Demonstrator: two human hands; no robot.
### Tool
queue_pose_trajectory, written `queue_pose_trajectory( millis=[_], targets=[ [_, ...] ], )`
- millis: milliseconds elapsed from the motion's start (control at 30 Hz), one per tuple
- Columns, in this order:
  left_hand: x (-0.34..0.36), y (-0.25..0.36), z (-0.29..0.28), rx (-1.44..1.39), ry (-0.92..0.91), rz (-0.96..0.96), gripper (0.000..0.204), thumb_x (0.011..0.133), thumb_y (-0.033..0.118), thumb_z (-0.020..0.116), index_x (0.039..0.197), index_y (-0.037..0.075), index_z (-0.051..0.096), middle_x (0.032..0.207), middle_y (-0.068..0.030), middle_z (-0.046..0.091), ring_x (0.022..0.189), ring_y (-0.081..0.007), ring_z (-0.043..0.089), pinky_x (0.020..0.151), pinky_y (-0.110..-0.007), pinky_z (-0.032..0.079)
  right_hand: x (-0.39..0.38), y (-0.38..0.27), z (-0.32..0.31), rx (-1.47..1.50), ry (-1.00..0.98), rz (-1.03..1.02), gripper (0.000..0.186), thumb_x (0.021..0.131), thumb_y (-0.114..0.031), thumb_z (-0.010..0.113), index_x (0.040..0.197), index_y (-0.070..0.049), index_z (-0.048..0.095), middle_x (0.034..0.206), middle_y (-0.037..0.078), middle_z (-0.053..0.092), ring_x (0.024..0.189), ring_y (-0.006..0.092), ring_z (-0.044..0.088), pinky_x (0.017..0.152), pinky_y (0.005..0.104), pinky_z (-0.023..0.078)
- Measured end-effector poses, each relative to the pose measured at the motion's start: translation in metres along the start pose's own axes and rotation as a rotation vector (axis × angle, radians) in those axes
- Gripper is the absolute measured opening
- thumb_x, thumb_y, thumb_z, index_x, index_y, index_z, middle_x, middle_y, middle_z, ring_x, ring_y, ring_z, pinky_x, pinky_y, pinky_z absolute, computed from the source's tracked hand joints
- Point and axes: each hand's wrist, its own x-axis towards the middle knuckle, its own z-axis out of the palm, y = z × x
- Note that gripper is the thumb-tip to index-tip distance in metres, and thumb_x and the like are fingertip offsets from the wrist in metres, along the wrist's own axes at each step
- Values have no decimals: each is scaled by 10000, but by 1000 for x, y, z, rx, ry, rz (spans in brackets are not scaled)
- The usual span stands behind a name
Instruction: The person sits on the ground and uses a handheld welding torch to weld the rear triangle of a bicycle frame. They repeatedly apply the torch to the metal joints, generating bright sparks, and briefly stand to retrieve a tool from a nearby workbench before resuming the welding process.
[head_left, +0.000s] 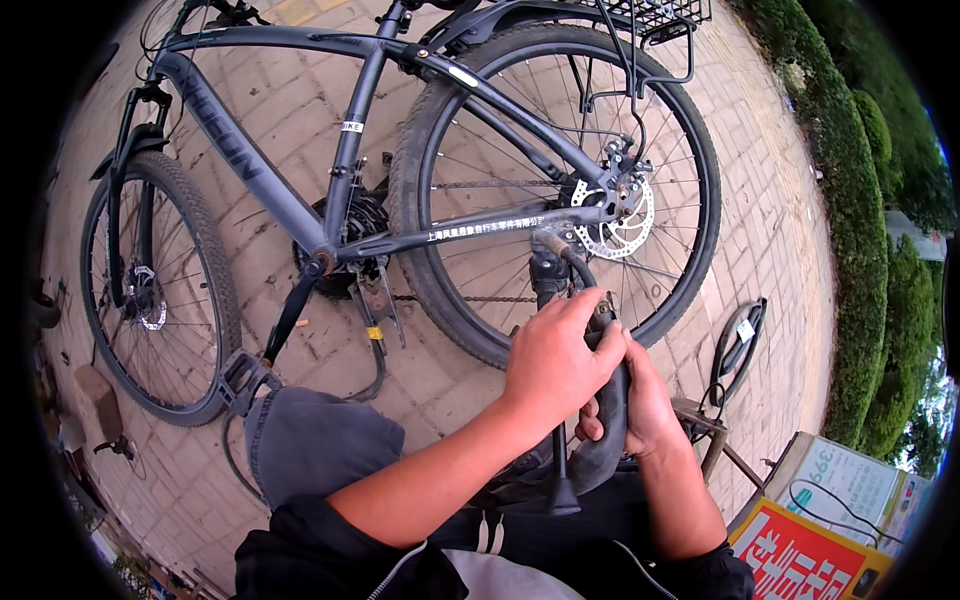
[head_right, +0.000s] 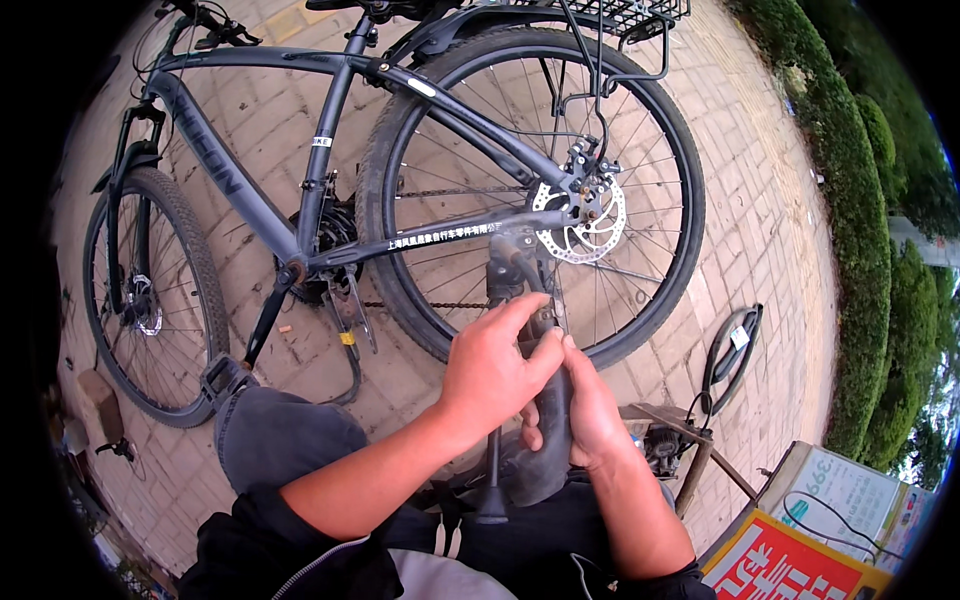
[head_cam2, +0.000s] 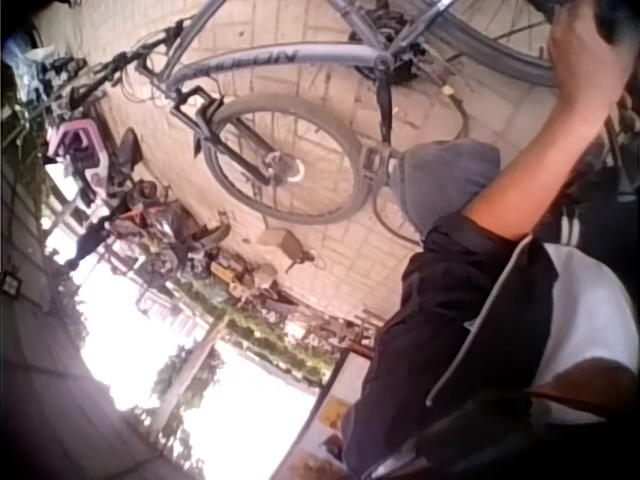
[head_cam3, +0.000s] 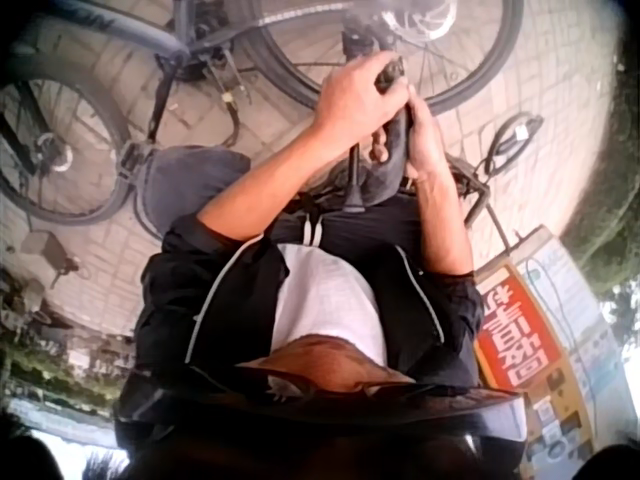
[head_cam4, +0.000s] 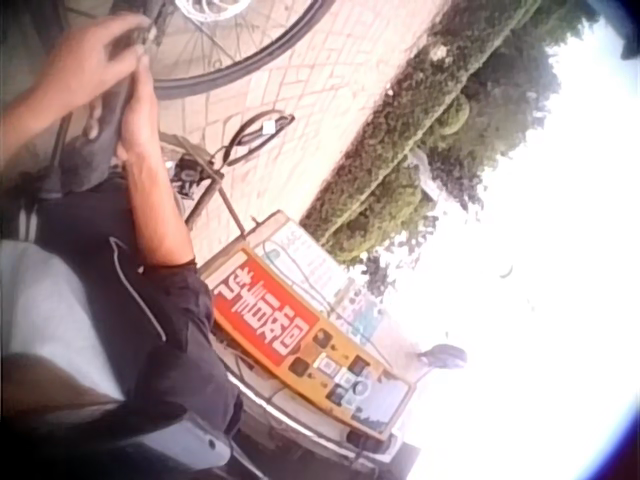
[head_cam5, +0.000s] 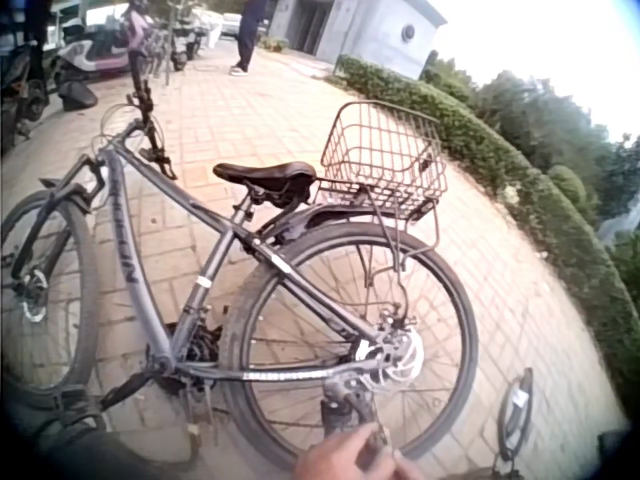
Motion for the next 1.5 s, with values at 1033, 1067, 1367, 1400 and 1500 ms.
queue_pose_trajectory(
  millis=[1033,1067,1367,1400,1500],
  targets=[
    [1,-1,-2,-14,-3,13,354,775,222,626,1047,-3,625,864,-188,648,791,-355,639,713,-428,523,2,4,-3,-42,3,-14,525,978,-509,298,870,-53,536,584,97,535,405,217,514,446,336,474],
    [1,-1,-2,-8,-1,16,355,776,224,626,1049,-3,625,864,-188,649,792,-355,640,713,-428,523,2,3,-3,-45,3,-16,525,978,-509,299,870,-53,536,584,96,535,405,216,514,447,336,474],
    [0,5,-6,-15,-87,-80,383,794,243,617,1079,-13,616,850,-210,657,750,-358,650,691,-428,520,3,3,-5,-51,-11,-14,501,977,-501,307,891,-63,533,589,91,530,411,212,510,440,335,462],
    [0,2,-5,-9,-70,-58,386,794,244,616,1082,-13,616,847,-209,658,752,-357,651,688,-428,520,4,3,-5,-46,-19,-14,499,977,-501,308,893,-64,533,590,91,529,413,212,510,439,333,460],
    [0,3,-6,7,-81,-70,390,795,249,618,1087,-10,616,847,-209,658,750,-359,649,684,-427,522,3,3,-3,-60,2,-26,500,977,-502,305,898,-64,533,589,92,528,414,212,511,434,326,457]
  ],
)
